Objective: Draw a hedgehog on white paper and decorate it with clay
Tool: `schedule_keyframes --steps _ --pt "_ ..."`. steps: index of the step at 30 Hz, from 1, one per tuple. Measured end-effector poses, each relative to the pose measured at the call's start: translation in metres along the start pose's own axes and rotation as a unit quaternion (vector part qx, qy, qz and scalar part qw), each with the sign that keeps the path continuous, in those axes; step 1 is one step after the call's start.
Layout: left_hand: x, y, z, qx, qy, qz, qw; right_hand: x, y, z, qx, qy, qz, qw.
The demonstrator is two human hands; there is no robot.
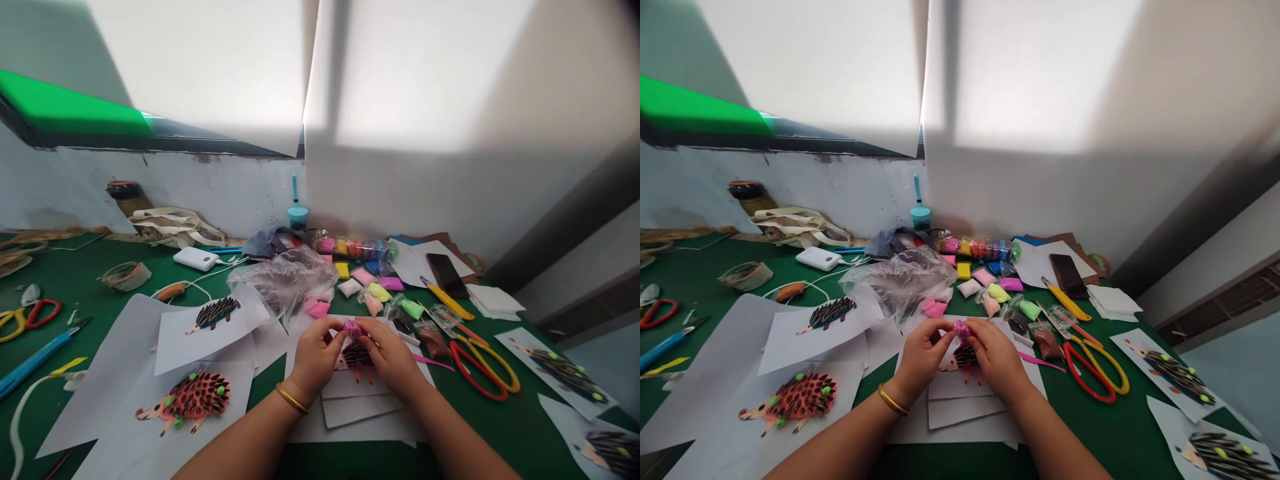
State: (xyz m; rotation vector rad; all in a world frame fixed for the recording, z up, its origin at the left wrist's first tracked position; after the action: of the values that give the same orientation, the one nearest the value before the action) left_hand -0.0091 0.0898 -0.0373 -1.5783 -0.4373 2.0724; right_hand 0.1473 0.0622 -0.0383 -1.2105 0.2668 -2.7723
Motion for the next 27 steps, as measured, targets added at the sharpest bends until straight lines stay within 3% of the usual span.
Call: schedule_keyframes --steps 5,12,15,20,27 --pt "-0.012 -0.006 0.003 0.011 -0.009 -0.057 0.998 0.008 0.001 -0.004 0.018 -0.007 0.018 1.0" --pt "-0.035 -0.001 -0.007 0.077 0.008 -0.129 0.989 0.013 0.003 -0.001 0.008 -0.025 0.025 0.999" --pt "-0.03 -0.002 -0.003 0.055 -0.006 -0.126 0.99 0.019 0.005 -0.002 0.021 -0.029 0.026 0.999" --pt "-0.012 -0.005 0.011 -0.032 0.037 -0.076 0.996 0.034 0.005 -0.006 0.05 -0.051 0.028 0.997" --pt "-0.021 -0.011 0.022 -0.049 0.002 -0.107 0.993 0.051 -0.012 0.001 0.046 -0.035 0.036 0.998"
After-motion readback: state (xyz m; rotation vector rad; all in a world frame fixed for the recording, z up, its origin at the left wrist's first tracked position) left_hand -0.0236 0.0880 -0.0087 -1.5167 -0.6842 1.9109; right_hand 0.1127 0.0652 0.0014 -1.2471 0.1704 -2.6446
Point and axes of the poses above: each hand's wrist, its own y-axis away from the middle knuckle, its own z-axis out of the back of the hand, x = y × z, the point moved 9 cm from there along -y, towards the middle knuckle, and after that the axes turned 14 degrees about -z, right-handed, at the moved point
